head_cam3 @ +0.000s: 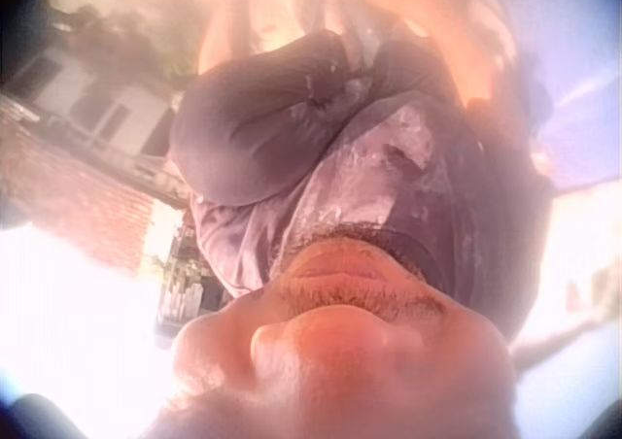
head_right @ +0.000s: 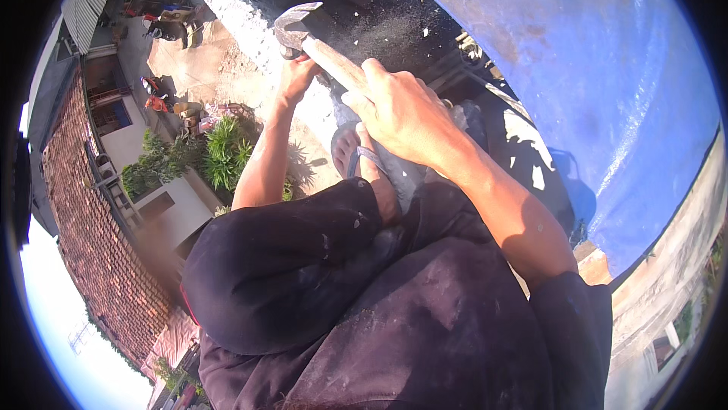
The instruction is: The person uses a hammer and a chisel to chip away pieces of a concrete wall while sitting on the ledge.
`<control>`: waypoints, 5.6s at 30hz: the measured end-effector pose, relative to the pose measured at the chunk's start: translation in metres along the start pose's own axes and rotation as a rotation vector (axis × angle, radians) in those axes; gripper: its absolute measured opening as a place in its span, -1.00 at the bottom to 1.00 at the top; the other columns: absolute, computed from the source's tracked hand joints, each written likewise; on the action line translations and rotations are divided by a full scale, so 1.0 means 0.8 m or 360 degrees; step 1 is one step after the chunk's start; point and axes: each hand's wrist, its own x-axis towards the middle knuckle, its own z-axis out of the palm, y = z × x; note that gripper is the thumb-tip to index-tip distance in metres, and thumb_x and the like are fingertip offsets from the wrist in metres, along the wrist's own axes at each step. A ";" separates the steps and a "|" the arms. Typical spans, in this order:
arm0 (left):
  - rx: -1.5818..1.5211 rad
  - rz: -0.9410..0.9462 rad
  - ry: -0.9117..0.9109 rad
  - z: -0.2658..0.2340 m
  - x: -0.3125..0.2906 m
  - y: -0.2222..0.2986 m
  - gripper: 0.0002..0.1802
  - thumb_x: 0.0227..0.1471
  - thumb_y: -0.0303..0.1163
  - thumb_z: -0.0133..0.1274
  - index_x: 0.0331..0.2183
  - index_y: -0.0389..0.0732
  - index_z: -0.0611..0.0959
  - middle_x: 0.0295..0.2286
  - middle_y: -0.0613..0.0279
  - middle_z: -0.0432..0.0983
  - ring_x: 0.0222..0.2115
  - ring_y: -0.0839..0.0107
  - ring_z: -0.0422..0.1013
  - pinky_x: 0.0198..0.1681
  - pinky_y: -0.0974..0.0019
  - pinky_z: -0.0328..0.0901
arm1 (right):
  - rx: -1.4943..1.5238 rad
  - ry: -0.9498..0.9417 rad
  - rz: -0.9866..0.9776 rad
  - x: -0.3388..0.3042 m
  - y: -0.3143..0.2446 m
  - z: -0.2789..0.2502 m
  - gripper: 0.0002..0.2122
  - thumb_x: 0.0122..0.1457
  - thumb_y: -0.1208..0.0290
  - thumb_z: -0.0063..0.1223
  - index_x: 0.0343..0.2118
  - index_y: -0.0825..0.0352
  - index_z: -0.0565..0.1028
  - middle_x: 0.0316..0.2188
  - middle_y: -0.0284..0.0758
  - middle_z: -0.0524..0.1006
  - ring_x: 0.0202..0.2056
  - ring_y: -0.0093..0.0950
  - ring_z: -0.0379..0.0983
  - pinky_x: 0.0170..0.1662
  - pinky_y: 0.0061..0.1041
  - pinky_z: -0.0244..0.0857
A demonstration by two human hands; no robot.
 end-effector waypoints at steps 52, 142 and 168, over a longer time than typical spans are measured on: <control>0.0298 -0.0006 -0.0163 0.018 0.012 0.008 -0.75 0.01 -0.37 0.25 -0.59 -0.18 0.54 -0.66 0.43 0.41 -0.59 0.62 0.30 -0.49 0.37 0.24 | 0.0056 0.0210 0.0027 0.020 0.038 0.027 -0.68 0.33 0.25 0.10 -0.20 0.48 0.36 -0.52 0.15 0.54 -0.39 0.19 0.54 -0.39 -0.06 0.42; 0.0379 -0.0237 -0.0199 0.029 -0.004 -0.008 -0.72 0.08 -0.33 0.27 -0.55 -0.23 0.57 -0.64 0.44 0.43 -0.59 0.60 0.30 -0.49 0.36 0.24 | 0.0053 0.0042 0.0109 0.005 0.070 0.025 -0.63 0.33 0.20 0.08 -0.21 0.51 0.38 -0.46 0.21 0.55 -0.31 0.18 0.55 -0.29 0.04 0.38; 0.0588 -0.0501 -0.0204 -0.083 0.019 0.179 -0.62 0.22 -0.12 0.21 -0.33 -0.25 0.51 -0.41 0.17 0.60 -0.51 0.51 0.49 -0.43 0.37 0.47 | 0.1186 0.0173 0.0723 -0.081 0.123 0.047 -0.77 0.38 0.26 0.07 -0.22 0.31 0.34 -0.66 -0.41 0.36 -0.76 -0.61 0.32 -0.74 -0.54 0.24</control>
